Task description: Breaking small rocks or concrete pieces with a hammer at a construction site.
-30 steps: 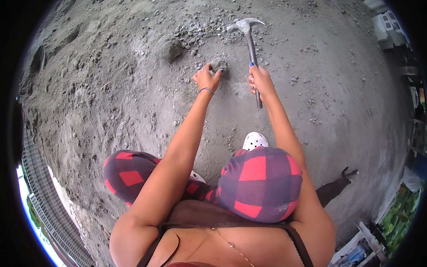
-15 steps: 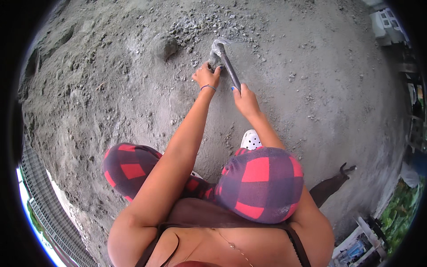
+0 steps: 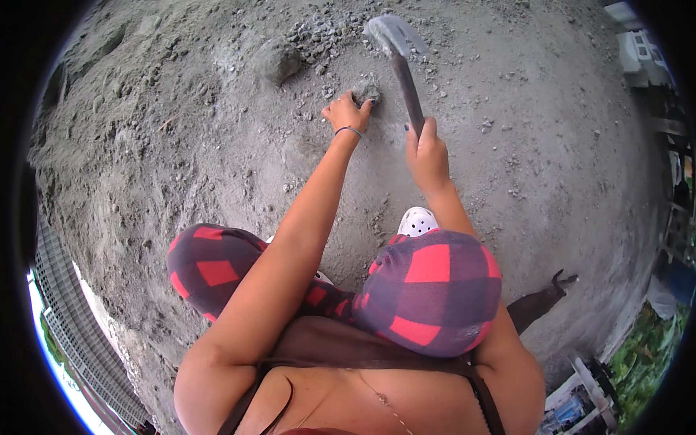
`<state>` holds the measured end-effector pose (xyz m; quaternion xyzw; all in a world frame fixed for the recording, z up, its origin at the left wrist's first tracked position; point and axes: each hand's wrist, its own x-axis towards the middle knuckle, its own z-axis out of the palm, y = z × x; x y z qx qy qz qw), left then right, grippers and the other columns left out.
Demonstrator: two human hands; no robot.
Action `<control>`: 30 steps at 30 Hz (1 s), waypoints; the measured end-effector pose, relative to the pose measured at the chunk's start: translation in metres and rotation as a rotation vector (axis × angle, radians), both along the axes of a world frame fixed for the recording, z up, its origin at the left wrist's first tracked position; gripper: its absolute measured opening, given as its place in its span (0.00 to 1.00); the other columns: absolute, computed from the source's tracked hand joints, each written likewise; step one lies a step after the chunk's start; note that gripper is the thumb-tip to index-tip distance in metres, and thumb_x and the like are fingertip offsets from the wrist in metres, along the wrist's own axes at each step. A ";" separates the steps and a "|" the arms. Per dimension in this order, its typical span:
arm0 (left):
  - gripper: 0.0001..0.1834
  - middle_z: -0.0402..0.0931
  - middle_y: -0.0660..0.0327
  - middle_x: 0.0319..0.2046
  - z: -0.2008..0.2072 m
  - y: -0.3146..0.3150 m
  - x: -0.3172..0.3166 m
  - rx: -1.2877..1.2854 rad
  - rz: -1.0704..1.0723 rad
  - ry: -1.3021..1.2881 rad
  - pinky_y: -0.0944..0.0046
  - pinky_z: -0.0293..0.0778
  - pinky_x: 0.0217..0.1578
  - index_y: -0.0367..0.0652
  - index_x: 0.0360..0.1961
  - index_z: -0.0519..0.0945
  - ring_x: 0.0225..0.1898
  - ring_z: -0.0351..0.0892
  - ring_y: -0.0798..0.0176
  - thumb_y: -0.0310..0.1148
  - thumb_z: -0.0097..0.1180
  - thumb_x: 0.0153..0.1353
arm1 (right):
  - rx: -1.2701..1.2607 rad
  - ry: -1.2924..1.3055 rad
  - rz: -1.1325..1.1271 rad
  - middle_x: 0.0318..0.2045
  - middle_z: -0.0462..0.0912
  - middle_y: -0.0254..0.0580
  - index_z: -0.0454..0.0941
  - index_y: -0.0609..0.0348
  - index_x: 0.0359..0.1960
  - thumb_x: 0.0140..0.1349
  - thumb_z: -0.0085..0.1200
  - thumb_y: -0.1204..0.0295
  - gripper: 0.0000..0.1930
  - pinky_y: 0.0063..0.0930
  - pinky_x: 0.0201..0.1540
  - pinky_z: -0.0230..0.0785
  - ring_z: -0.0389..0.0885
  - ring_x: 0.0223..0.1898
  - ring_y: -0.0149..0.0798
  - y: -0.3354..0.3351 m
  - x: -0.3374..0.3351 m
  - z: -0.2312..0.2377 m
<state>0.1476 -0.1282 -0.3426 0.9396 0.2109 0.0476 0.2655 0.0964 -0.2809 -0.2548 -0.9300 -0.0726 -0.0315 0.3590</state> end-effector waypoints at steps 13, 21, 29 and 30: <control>0.24 0.74 0.53 0.29 -0.002 0.016 -0.006 -0.030 -0.006 0.064 0.55 0.48 0.46 0.38 0.37 0.71 0.39 0.67 0.54 0.46 0.55 0.43 | 0.395 -0.137 -0.027 0.12 0.69 0.44 0.62 0.62 0.28 0.56 0.43 0.69 0.09 0.31 0.17 0.60 0.71 0.15 0.44 0.014 0.019 0.081; 0.23 0.74 0.52 0.28 -0.001 0.009 -0.002 -0.012 -0.024 0.092 0.55 0.48 0.46 0.38 0.34 0.72 0.39 0.68 0.54 0.46 0.54 0.44 | -0.066 0.186 0.009 0.19 0.73 0.57 0.61 0.62 0.32 0.55 0.42 0.65 0.12 0.44 0.22 0.62 0.72 0.23 0.58 -0.005 -0.015 -0.061; 0.24 0.75 0.54 0.24 -0.021 0.037 -0.001 0.058 -0.038 0.003 0.57 0.51 0.43 0.40 0.37 0.73 0.32 0.72 0.53 0.49 0.52 0.45 | 0.261 -0.028 0.101 0.15 0.71 0.48 0.64 0.62 0.29 0.56 0.43 0.68 0.09 0.30 0.19 0.61 0.72 0.17 0.43 0.015 0.013 0.060; 0.26 0.72 0.51 0.33 -0.014 0.029 0.005 -0.113 -0.125 0.165 0.53 0.47 0.47 0.38 0.42 0.69 0.42 0.66 0.52 0.47 0.50 0.47 | 0.271 -0.116 0.057 0.14 0.70 0.44 0.64 0.62 0.29 0.56 0.43 0.69 0.08 0.27 0.18 0.60 0.70 0.15 0.37 0.007 0.017 0.075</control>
